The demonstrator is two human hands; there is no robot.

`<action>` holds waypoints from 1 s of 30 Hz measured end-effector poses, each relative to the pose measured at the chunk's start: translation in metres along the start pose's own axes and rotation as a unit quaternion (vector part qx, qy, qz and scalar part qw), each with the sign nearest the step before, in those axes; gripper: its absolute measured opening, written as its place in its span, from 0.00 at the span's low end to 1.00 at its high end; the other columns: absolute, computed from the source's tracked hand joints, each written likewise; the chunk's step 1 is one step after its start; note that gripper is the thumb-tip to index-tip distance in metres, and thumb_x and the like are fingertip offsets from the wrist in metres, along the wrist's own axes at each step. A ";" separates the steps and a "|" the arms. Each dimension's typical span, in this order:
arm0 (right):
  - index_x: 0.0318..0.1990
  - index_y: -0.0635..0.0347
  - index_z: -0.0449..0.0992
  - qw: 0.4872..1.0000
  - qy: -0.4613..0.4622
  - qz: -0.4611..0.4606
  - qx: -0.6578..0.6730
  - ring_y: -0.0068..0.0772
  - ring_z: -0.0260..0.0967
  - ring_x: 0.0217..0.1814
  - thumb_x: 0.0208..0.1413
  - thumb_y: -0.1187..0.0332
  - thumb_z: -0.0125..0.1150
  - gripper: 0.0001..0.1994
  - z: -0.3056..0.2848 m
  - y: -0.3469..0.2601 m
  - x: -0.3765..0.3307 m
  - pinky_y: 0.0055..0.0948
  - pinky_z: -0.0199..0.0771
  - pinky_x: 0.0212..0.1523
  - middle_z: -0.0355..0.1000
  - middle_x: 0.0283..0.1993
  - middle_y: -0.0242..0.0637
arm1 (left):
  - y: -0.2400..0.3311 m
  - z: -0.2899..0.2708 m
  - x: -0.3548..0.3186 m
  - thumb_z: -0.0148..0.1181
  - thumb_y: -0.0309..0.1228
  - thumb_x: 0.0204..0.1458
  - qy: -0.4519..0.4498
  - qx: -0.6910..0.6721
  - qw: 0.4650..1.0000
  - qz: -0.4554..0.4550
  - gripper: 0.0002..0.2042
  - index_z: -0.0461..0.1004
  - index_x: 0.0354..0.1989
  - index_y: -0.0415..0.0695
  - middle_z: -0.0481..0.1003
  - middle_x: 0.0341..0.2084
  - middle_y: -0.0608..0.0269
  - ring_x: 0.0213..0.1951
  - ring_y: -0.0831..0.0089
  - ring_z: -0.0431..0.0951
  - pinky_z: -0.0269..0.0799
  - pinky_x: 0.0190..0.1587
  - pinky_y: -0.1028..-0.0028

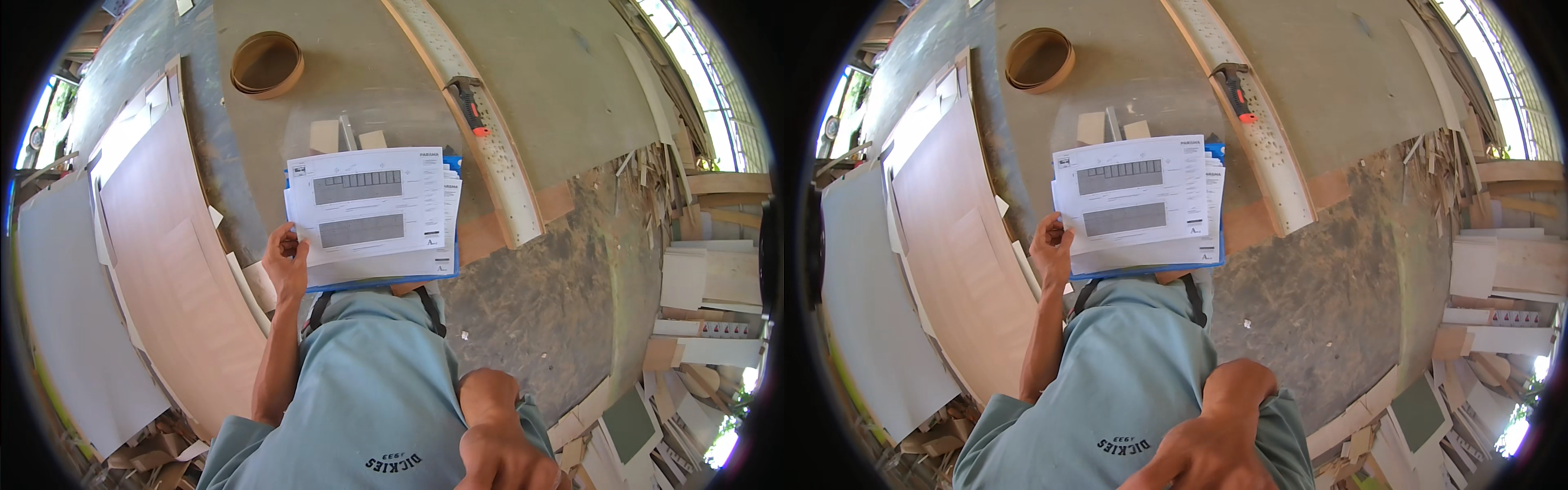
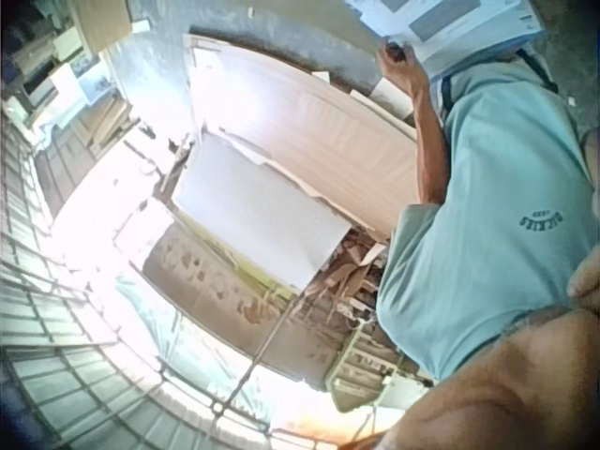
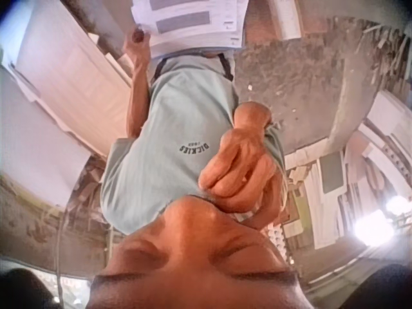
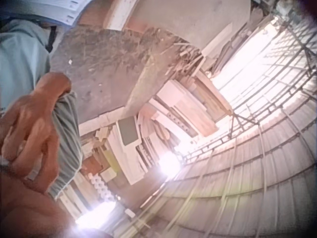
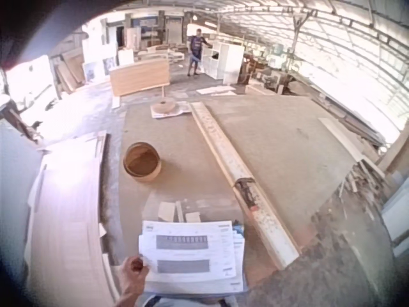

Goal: The person looks at a technical drawing, walks through a workshop, and uses a measuring tape to check the dimensions of a large wooden cabinet while marking it with a pen.

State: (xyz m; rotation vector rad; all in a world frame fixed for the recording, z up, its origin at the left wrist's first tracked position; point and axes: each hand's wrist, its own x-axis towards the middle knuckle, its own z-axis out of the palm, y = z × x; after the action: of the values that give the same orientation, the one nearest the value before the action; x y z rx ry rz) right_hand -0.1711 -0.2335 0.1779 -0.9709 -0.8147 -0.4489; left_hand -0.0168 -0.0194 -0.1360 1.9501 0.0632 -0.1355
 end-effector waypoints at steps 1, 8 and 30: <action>0.49 0.54 0.73 1.000 0.029 0.001 -0.007 0.37 0.72 0.30 0.65 0.67 0.56 0.08 0.001 -0.002 -0.001 0.37 0.78 0.44 0.74 0.32 0.42 | -0.002 0.000 -0.001 0.66 0.18 0.51 0.011 -0.002 1.000 -0.001 0.19 0.77 0.54 0.38 0.76 0.35 0.63 0.33 0.76 0.77 0.76 0.39 0.75; 0.53 0.49 0.72 0.975 0.111 -0.147 -0.122 0.32 0.67 0.25 0.61 0.68 0.60 0.13 -0.010 0.016 0.005 0.35 0.74 0.38 0.74 0.27 0.38 | 0.000 0.011 -0.007 0.65 0.17 0.53 0.053 -0.009 0.999 0.000 0.17 0.78 0.52 0.38 0.74 0.33 0.65 0.33 0.77 0.75 0.73 0.37 0.77; 0.57 0.72 0.77 0.795 0.354 0.478 -0.120 0.24 0.75 0.45 0.73 0.50 0.46 0.29 -0.296 -0.018 -0.219 0.31 0.71 0.50 0.79 0.52 0.38 | 0.091 0.104 -0.120 0.63 0.24 0.61 0.108 -0.326 0.927 -0.152 0.13 0.77 0.53 0.34 0.81 0.44 0.60 0.46 0.77 0.79 0.73 0.52 0.75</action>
State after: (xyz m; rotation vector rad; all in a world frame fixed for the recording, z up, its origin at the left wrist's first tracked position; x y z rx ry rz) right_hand -0.2012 -0.5006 -0.0746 -1.1968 0.4652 0.0084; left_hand -0.1329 -0.1471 -0.0758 1.2683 0.4968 -0.0855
